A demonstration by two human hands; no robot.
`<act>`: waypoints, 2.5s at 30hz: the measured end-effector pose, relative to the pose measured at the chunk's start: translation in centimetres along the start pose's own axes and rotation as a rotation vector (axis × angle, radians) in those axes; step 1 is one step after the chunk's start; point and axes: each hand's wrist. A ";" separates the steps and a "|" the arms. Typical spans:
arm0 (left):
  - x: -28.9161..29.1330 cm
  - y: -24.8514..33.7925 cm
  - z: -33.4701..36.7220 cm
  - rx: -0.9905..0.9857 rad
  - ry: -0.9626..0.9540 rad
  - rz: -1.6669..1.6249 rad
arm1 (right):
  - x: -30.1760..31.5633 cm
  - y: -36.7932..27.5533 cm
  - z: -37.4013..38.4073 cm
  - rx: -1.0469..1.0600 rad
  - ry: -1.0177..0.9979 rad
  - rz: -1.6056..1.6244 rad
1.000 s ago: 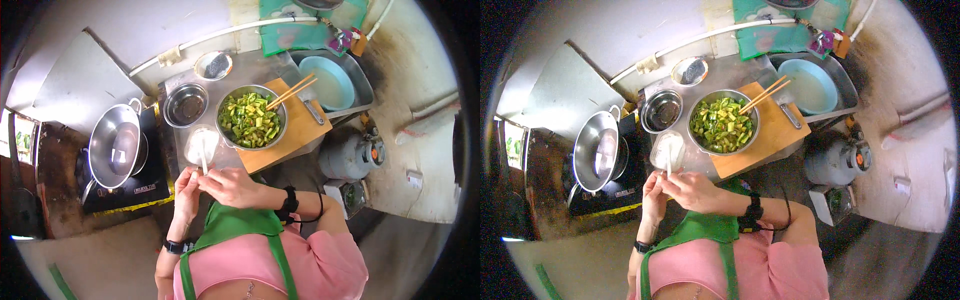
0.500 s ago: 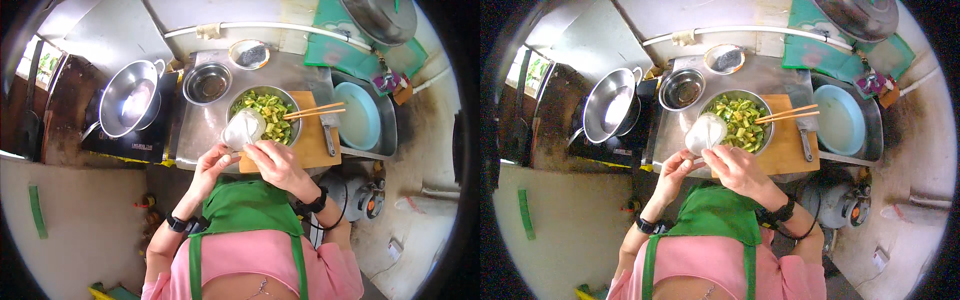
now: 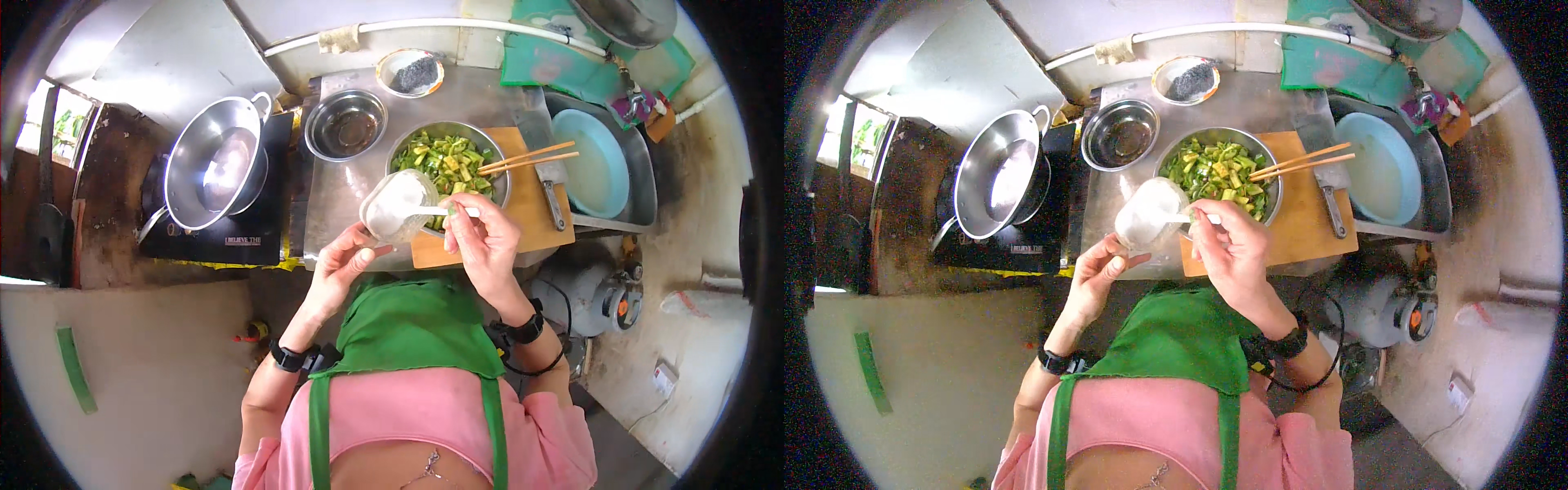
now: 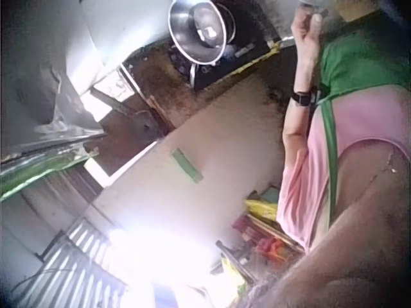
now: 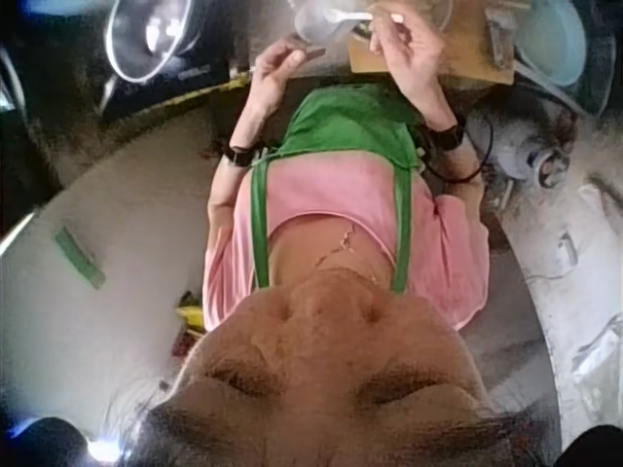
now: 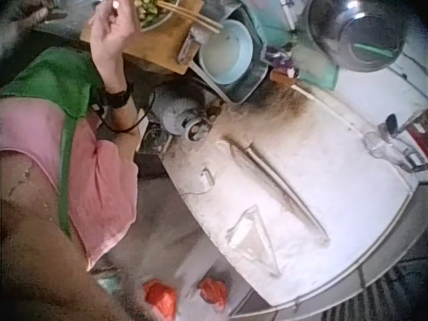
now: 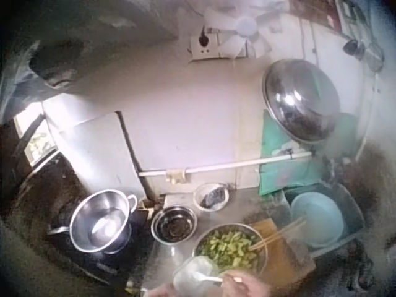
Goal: The person sprinkles seasoning from a small container and a plastic bag onto chopped vegetables in a bowl, stirs the mixture with chopsticks, and transfers a portion of the vegetables into a second small bowl.
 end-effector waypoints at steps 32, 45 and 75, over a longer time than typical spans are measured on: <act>3.1 -0.3 1.0 0.004 -0.029 0.006 | -4.0 2.9 1.1 -0.210 0.144 0.299; 3.3 -0.8 1.7 0.057 -0.008 -0.046 | -1.6 2.9 1.5 -0.229 0.263 0.355; 4.0 -1.5 2.5 0.131 -0.005 -0.093 | 0.0 2.3 2.0 -0.155 0.339 0.354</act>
Point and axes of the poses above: each hand's wrist, its own z-axis towards the middle knuckle, its own x-axis out of the back of the hand, y = z × x, and after that the axes turned 3 degrees about -y, right-handed
